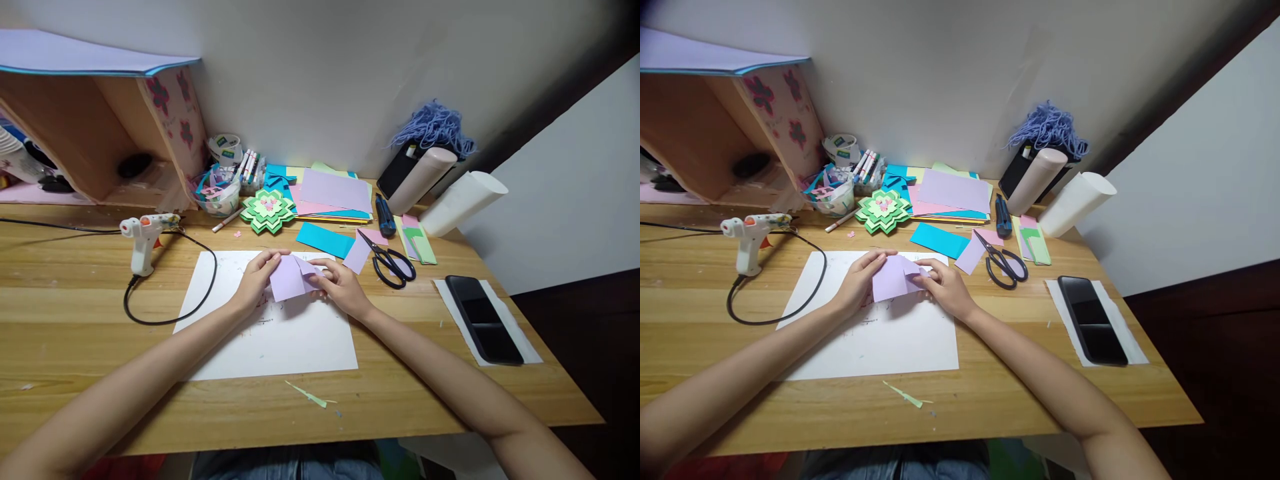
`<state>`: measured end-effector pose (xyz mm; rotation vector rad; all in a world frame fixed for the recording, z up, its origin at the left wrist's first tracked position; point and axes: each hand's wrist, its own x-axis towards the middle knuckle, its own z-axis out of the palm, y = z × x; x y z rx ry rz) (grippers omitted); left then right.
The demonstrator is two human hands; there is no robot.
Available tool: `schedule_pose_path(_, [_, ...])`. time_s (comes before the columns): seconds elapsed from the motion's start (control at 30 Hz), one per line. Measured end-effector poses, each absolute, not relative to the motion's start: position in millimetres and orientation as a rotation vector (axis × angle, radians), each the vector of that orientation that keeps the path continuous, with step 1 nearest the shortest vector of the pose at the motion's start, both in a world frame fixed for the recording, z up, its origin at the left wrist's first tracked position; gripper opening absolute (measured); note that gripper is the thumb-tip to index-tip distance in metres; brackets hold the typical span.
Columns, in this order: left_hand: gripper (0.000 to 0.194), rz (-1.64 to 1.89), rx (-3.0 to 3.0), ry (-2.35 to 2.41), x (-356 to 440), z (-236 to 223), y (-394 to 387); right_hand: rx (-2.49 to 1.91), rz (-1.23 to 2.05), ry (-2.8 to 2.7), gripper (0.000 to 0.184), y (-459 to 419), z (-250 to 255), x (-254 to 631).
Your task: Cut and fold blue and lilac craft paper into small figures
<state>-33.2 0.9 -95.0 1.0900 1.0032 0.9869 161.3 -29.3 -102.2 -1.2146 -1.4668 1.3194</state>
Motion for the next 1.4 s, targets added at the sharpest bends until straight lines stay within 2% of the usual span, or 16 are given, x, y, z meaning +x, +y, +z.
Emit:
schedule_pose_path(0.17, [0.039, 0.779, 1.232, 0.87, -40, -88, 6, -1.207, 1.308, -1.503, 0.031, -28, -100, 163])
schedule_pose_path(0.37, [0.041, 0.742, 1.24, 0.847, -46, -87, 12, -1.228, 1.21, -1.516, 0.043, -29, -100, 163])
schedule_pose_path(0.5, [0.045, 0.672, 1.181, 0.839, -49, -82, 12, -1.266, 1.049, -1.611, 0.045, -29, -100, 163])
schedule_pose_path(0.77, [0.022, 0.336, 1.008, 0.74, -49, -72, 7, -1.174, 0.906, -1.919, 0.043, -31, -102, 164])
schedule_pose_path(0.87, [0.02, 0.363, 0.928, 0.706, -48, -74, 6, -1.151, 0.954, -1.936, 0.044, -31, -100, 163])
schedule_pose_path(1.1, [0.04, 0.369, 0.911, 0.683, -48, -77, 6, -1.154, 1.04, -1.882, 0.045, -31, -98, 164])
schedule_pose_path(1.3, [0.052, 0.687, 0.945, 0.793, -46, -83, 11, -1.192, 1.15, -1.695, 0.044, -29, -100, 166])
schedule_pose_path(1.4, [0.043, 0.842, 0.987, 0.896, -47, -88, 15, -1.148, 1.212, -1.567, 0.031, -28, -101, 164])
